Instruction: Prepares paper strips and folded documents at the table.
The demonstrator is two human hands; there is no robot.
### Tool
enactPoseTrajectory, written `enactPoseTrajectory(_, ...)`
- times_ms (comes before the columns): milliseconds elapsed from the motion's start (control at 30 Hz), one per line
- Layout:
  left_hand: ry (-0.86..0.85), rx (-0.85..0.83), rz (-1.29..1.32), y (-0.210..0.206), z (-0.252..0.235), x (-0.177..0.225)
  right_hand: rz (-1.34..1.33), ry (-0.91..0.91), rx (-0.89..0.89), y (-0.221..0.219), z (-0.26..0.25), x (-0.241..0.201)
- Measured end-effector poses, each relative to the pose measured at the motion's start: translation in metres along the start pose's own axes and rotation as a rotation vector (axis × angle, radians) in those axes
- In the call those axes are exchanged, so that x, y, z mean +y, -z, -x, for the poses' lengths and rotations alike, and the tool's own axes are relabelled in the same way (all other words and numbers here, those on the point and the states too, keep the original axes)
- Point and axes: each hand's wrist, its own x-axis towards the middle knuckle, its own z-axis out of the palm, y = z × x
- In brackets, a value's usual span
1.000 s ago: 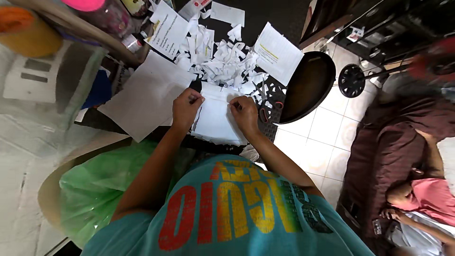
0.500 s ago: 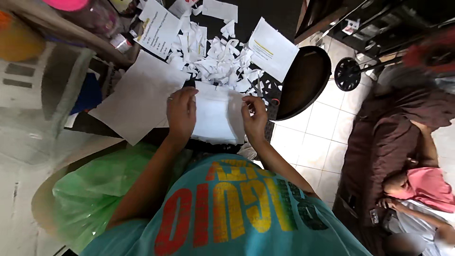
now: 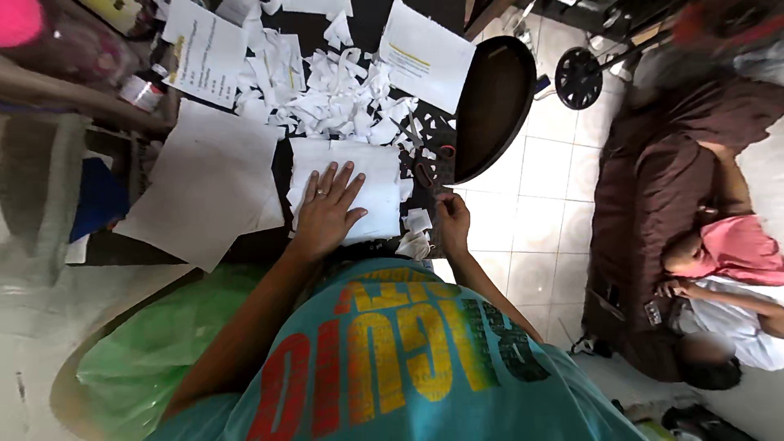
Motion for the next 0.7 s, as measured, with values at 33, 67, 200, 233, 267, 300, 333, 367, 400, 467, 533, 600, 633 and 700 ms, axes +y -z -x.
enactPoseTrajectory(33, -0.001, -0.008, 0.008, 0.002, 0.000, 0.000, 0.013, -0.030, -0.006, 0.000, 0.003, 0.004)
enactPoseTrajectory(67, -0.006, -0.002, 0.024, 0.004, 0.001, 0.000, 0.025, -0.047, -0.006, 0.000, 0.006, 0.009)
enactPoseTrajectory(200, 0.090, 0.178, 0.114, 0.012, 0.007, -0.001, 0.146, -0.036, -0.022, -0.003, 0.008, 0.023)
enactPoseTrajectory(233, 0.140, 0.221, 0.120, 0.013, 0.009, -0.003, 0.203, -0.033, -0.033, -0.003, 0.007, 0.025)
enactPoseTrajectory(267, 0.193, 0.250, 0.129, 0.013, 0.012, -0.006, 0.255, -0.035, -0.043, -0.003, 0.006, 0.028)
enactPoseTrajectory(300, 0.247, 0.257, 0.147, 0.014, 0.014, -0.009, 0.295, -0.038, -0.051, -0.004, 0.005, 0.030)
enactPoseTrajectory(333, 0.293, 0.249, 0.174, 0.014, 0.017, -0.012, 0.318, -0.043, -0.062, -0.004, 0.004, 0.030)
enactPoseTrajectory(367, 0.320, 0.246, 0.208, 0.013, 0.019, -0.014, 0.335, -0.041, -0.080, -0.004, 0.003, 0.028)
enactPoseTrajectory(400, 0.333, 0.251, 0.235, 0.011, 0.021, -0.016, 0.357, -0.026, -0.107, -0.003, 0.002, 0.028)
enactPoseTrajectory(467, 0.323, 0.271, 0.273, 0.011, 0.022, -0.017, 0.411, 0.023, -0.153, -0.004, 0.002, 0.029)
enactPoseTrajectory(533, 0.316, 0.287, 0.325, 0.013, 0.022, -0.019, 0.472, 0.058, -0.188, -0.005, 0.002, 0.031)
enactPoseTrajectory(600, 0.322, 0.325, 0.405, 0.015, 0.021, -0.019, 0.523, 0.112, -0.195, -0.006, 0.002, 0.036)
enactPoseTrajectory(633, 0.322, 0.349, 0.458, 0.015, 0.021, -0.020, 0.547, 0.145, -0.192, -0.007, 0.003, 0.038)
enactPoseTrajectory(700, 0.321, 0.418, 0.582, 0.016, 0.022, -0.023, 0.593, 0.204, -0.196, -0.007, 0.002, 0.043)
